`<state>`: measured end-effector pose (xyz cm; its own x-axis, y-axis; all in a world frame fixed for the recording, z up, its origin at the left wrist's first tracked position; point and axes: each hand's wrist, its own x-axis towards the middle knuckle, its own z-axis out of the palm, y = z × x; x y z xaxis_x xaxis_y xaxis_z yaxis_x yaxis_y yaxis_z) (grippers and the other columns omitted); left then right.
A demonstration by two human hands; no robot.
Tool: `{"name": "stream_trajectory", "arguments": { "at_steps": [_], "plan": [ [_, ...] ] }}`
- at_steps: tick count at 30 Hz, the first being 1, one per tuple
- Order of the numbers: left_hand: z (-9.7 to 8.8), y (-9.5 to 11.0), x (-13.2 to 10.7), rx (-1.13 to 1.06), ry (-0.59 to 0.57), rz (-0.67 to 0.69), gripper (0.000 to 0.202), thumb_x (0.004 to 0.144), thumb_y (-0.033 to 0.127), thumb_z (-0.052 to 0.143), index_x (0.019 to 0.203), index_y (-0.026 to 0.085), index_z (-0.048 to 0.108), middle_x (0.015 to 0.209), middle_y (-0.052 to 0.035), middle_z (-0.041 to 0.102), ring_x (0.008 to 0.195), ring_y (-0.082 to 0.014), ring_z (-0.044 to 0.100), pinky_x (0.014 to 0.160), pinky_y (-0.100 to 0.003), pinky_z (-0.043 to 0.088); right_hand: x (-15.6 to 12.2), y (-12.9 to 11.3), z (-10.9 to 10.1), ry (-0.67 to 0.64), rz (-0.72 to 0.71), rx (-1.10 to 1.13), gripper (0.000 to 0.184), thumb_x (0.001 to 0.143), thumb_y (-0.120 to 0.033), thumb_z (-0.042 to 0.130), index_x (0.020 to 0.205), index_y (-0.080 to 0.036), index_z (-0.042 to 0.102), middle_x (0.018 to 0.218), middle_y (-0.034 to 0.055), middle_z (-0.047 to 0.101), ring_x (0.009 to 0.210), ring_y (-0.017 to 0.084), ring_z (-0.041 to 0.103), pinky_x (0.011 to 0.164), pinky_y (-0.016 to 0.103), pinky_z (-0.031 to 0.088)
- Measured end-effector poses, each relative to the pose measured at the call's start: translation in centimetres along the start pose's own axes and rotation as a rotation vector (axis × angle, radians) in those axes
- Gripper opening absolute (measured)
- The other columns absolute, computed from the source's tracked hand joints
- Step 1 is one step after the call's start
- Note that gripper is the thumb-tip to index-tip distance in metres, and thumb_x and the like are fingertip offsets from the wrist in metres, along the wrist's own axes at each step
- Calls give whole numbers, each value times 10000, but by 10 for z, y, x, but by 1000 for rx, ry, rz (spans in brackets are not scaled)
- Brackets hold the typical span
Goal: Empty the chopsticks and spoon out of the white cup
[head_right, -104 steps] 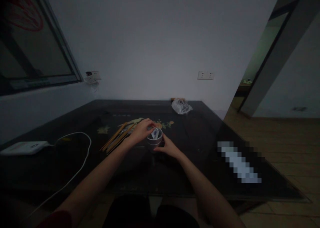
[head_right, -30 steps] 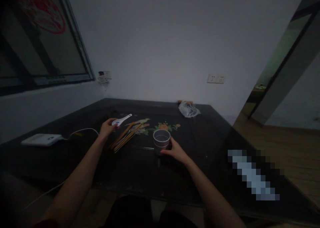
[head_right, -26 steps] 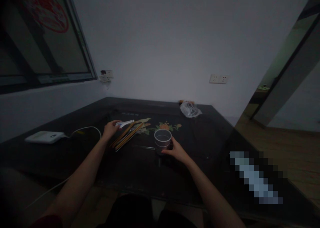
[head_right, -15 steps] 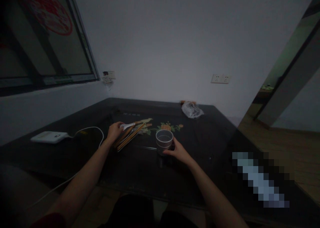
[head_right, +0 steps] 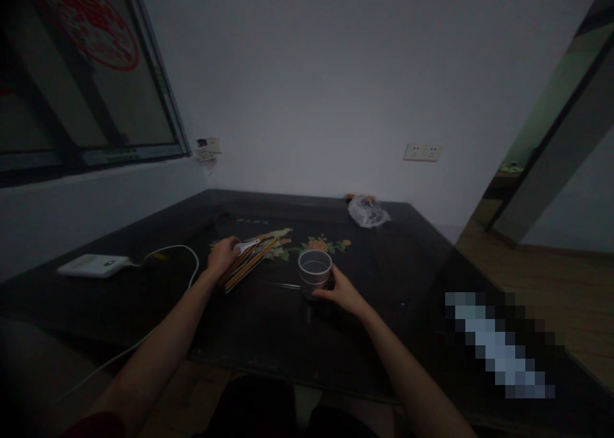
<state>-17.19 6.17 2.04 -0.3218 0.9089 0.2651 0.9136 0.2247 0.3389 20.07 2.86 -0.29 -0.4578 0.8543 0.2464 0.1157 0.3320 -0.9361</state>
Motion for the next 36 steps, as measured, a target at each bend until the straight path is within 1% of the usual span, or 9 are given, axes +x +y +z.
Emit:
{"name": "stream_trajectory", "arguments": {
  "at_steps": [4,9,15,19,26,31,36],
  "plan": [
    [3,2,-1,20,-30,-2,316,789,259,511,1091,228,599,1094,-93,644,993,-256,602,775,-311,467,0,1,0,-11,15,21,838,593,-289,811,1324,-213,407,1343,114,501,1237,270,480,1075,452,341],
    [7,2,1,39,-61,-5,356,792,277,501,1137,231,580,1136,-106,636,1023,-277,600,787,-334,473,-1,-1,0,-2,10,18,843,584,-276,813,1322,-214,410,1351,122,495,1240,272,477,1073,450,344],
    [4,7,-3,50,-93,13,363,844,401,436,1126,233,592,1120,-101,643,1024,-275,604,791,-329,477,-1,-6,0,-4,1,-7,835,590,-289,805,1326,-206,419,1323,123,524,1223,274,495,1067,452,346],
    [2,9,-4,43,-110,18,400,858,448,410,1122,217,601,1119,-115,642,1021,-274,604,788,-327,478,-2,-4,-1,-7,-22,-23,828,606,-292,800,1335,-225,414,1356,110,495,1253,266,465,1081,440,328],
    [4,10,-2,21,-131,39,383,862,400,411,1131,206,601,1123,-111,645,1025,-269,603,787,-319,477,-1,-2,-1,1,-31,-53,853,601,-312,804,1348,-221,402,1360,111,491,1268,275,446,1087,444,314],
    [7,6,-2,28,-120,64,357,836,357,448,1120,213,608,1117,-105,647,1033,-266,599,794,-314,476,-1,-3,-1,5,-28,-52,866,594,-317,809,1351,-216,400,1375,113,476,1280,273,431,1098,443,293],
    [14,2,1,40,-125,66,409,809,351,487,1183,217,588,1160,-104,629,1045,-259,596,809,-298,475,-1,-2,0,0,-17,-29,865,594,-312,806,1352,-222,397,1365,107,488,1276,264,439,1098,433,296]
  ]
}}
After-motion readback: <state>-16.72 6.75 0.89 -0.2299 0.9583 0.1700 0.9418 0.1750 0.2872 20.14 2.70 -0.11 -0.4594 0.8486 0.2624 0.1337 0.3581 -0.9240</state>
